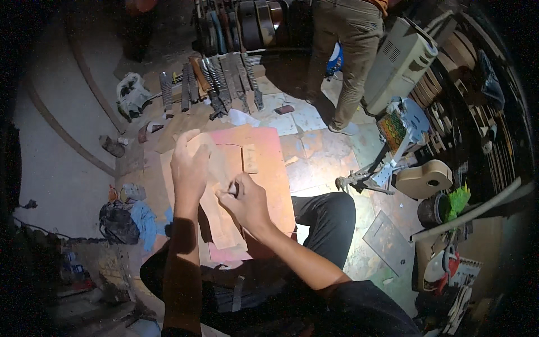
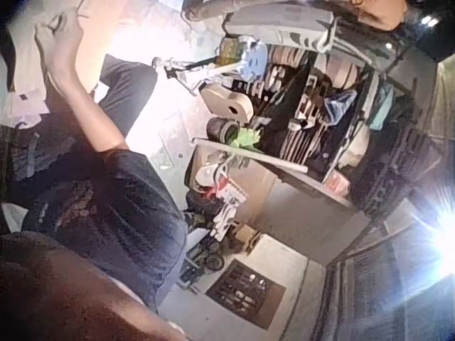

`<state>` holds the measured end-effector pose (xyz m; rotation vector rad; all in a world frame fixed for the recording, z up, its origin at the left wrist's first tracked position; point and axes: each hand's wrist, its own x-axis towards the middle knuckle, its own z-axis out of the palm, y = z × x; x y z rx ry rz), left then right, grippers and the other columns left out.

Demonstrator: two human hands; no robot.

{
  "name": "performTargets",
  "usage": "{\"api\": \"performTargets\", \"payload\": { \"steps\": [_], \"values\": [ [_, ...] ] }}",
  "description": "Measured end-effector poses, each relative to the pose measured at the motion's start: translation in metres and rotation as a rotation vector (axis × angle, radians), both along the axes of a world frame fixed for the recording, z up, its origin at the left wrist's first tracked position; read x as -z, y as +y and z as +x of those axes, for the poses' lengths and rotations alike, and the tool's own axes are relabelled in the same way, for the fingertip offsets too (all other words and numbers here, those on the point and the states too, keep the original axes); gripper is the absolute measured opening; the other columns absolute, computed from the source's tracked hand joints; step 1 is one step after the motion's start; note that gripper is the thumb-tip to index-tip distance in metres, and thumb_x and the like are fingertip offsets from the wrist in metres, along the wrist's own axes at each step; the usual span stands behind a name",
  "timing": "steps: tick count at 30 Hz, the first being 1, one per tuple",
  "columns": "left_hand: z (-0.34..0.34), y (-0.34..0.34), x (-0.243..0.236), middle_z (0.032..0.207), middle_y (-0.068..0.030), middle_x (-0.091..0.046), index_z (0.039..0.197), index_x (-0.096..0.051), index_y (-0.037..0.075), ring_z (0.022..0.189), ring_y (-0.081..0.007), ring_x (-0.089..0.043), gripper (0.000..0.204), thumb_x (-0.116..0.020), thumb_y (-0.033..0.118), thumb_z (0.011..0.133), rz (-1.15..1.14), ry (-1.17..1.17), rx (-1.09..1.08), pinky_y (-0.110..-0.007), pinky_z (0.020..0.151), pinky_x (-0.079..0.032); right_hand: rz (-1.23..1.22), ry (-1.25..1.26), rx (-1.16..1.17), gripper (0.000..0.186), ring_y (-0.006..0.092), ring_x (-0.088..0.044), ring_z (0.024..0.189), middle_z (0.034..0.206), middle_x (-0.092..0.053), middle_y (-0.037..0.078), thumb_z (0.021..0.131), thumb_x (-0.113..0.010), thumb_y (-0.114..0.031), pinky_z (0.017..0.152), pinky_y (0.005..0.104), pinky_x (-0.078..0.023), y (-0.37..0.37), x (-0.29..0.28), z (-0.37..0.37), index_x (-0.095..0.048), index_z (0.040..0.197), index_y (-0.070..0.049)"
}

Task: The person sands the surface of a wooden guitar body piece by hand with a piece of sandpaper, then handles a neck piece and turns the body piece over to continue sanding.

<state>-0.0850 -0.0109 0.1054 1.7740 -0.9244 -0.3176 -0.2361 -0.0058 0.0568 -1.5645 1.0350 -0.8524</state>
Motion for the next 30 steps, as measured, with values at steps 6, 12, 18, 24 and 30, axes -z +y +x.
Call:
{"api": "performTargets", "payload": {
  "steps": [6, 12, 18, 24, 30],
  "values": [
    [0.000, 0.000, 0.001, 0.100, -0.0156, -0.071, 0.123, -0.063, -0.001, 0.087, -0.0207, -0.067, 0.040, -0.062, 0.016, 0.087, -0.013, -0.010, -0.009, -0.034, 0.080, -0.052, 0.025, 0.004, -0.065, 0.034, 0.0044, -0.050, 0.063, 0.067, -0.056, 0.000, 0.087, -0.084, -0.019, 0.056, 0.0232, -0.043, 0.021, 0.014, -0.021, -0.055, 0.091, -0.002],
    [0.002, -0.008, 0.007, 0.099, -0.0140, -0.071, 0.124, -0.063, -0.001, 0.085, -0.0195, -0.067, 0.039, -0.063, 0.014, 0.088, -0.041, -0.022, 0.000, -0.034, 0.079, -0.053, 0.016, 0.040, -0.039, 0.030, 0.0063, -0.057, 0.069, 0.074, -0.063, 0.003, 0.087, -0.084, -0.018, 0.060, 0.0255, -0.045, 0.011, 0.007, -0.023, -0.058, 0.089, -0.002],
    [0.005, 0.001, 0.002, 0.108, -0.0162, -0.070, 0.123, -0.064, -0.001, 0.097, -0.0252, -0.066, 0.040, -0.064, 0.015, 0.087, -0.022, 0.068, -0.024, -0.036, 0.088, -0.052, 0.219, -0.184, -0.048, 0.023, 0.0115, -0.068, 0.075, 0.082, -0.069, 0.006, 0.093, -0.076, -0.012, 0.064, 0.0250, -0.052, 0.038, 0.011, -0.059, -0.056, 0.098, -0.001],
    [0.006, 0.008, -0.008, 0.120, -0.0221, -0.069, 0.123, -0.064, -0.001, 0.113, -0.0359, -0.066, 0.042, -0.065, 0.016, 0.084, 0.008, 0.136, -0.031, -0.042, 0.100, -0.049, 0.546, -0.078, -0.144, 0.025, 0.0127, -0.066, 0.075, 0.097, -0.068, 0.012, 0.102, -0.063, -0.016, 0.059, 0.0266, -0.054, 0.052, 0.015, -0.076, -0.046, 0.111, 0.001],
    [0.007, 0.008, -0.005, 0.119, -0.0219, -0.069, 0.123, -0.064, -0.002, 0.112, -0.0340, -0.066, 0.042, -0.064, 0.015, 0.084, -0.003, 0.142, -0.023, -0.041, 0.099, -0.049, 0.763, -0.176, -0.034, 0.048, 0.0108, -0.061, 0.082, 0.100, -0.064, 0.009, 0.102, -0.057, -0.011, 0.073, 0.0251, -0.052, 0.050, 0.036, -0.088, -0.038, 0.143, 0.008]
  ]
}}
